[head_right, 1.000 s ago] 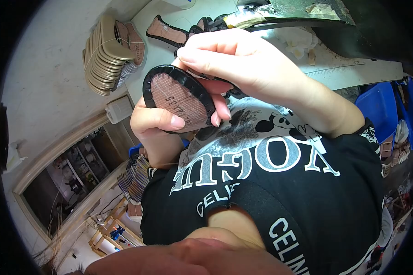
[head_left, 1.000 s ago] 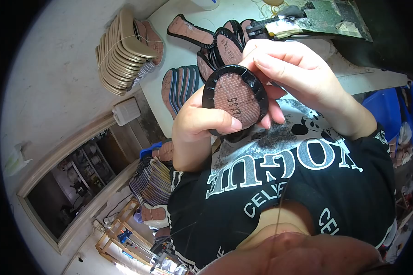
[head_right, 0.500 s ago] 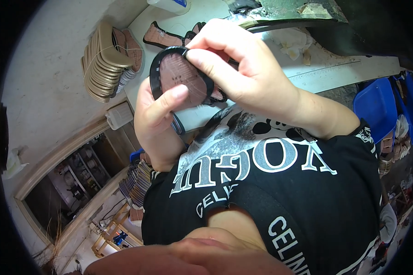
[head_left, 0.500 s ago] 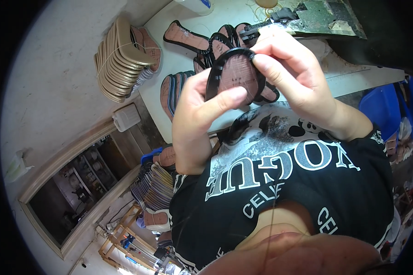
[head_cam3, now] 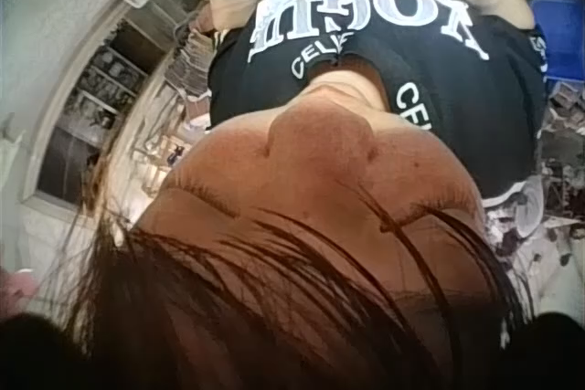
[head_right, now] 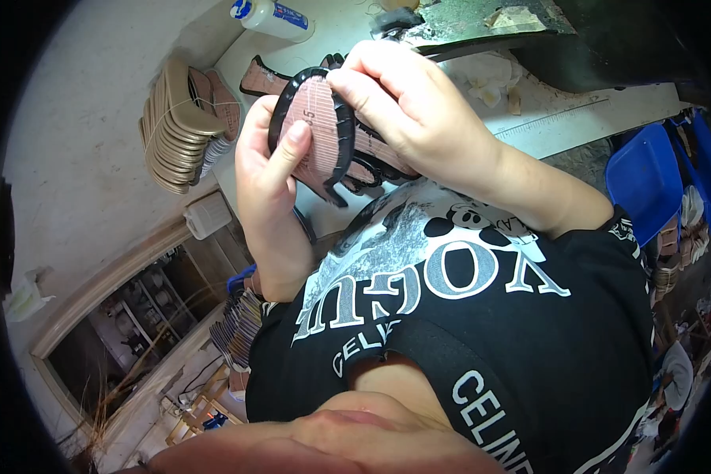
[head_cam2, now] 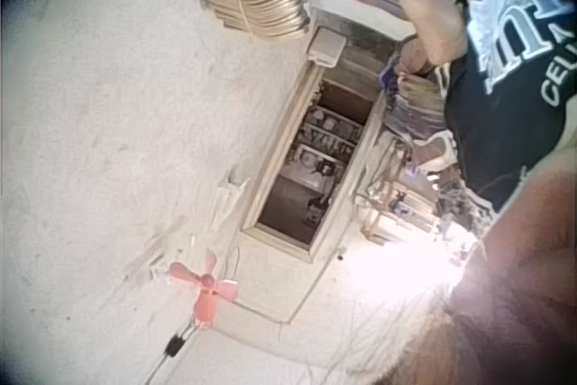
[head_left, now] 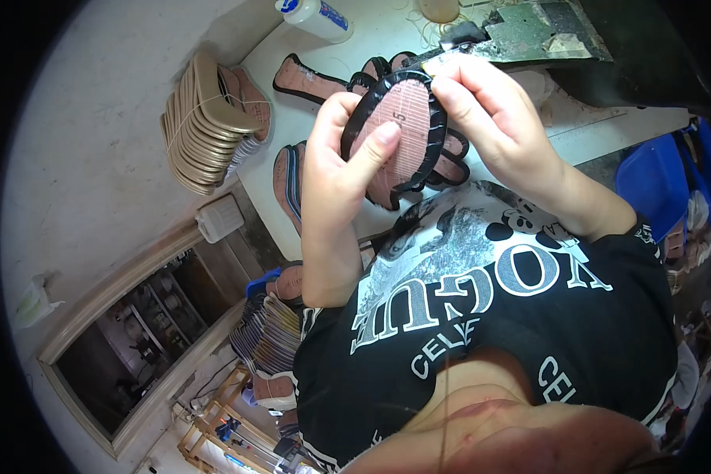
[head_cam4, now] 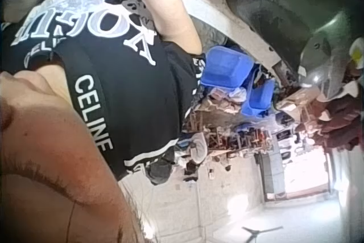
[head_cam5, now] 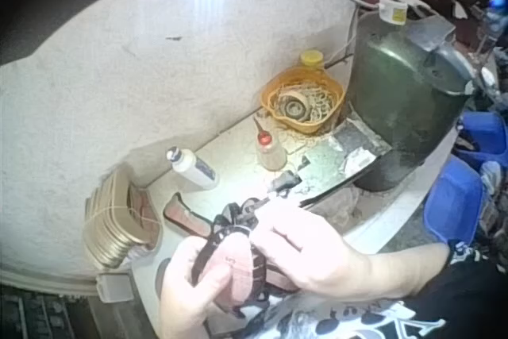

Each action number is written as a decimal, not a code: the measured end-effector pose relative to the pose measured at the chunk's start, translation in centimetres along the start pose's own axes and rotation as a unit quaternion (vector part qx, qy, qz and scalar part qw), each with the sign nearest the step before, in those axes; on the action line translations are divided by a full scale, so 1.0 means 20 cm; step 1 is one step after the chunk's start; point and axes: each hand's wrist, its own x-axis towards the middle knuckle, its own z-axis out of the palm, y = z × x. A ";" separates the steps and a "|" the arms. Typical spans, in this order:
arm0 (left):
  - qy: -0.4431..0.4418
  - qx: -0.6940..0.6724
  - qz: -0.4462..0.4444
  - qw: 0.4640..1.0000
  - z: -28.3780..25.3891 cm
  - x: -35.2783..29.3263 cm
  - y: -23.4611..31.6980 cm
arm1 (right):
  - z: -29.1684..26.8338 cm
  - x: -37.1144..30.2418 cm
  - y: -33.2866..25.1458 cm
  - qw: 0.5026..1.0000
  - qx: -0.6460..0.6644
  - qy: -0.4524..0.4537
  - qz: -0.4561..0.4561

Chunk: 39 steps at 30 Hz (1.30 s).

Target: Applying adhesive to shoe soles and insoles and stacking them for assembly.

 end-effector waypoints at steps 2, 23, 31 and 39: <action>0.044 -0.084 -0.054 0.994 0.00 0.04 -0.02 | -0.02 -0.05 -0.02 0.925 0.258 -0.149 0.235; -0.143 0.206 -0.233 0.940 -0.03 0.41 0.03 | -0.07 -0.18 0.17 0.872 0.325 -0.103 0.351; -0.076 0.004 -0.177 0.981 -0.10 0.37 -0.15 | -0.03 -0.12 0.13 0.842 0.333 -0.162 0.393; -0.018 -0.191 -0.082 0.978 -0.18 0.01 -0.16 | 0.07 -0.18 0.05 0.813 0.346 -0.284 0.373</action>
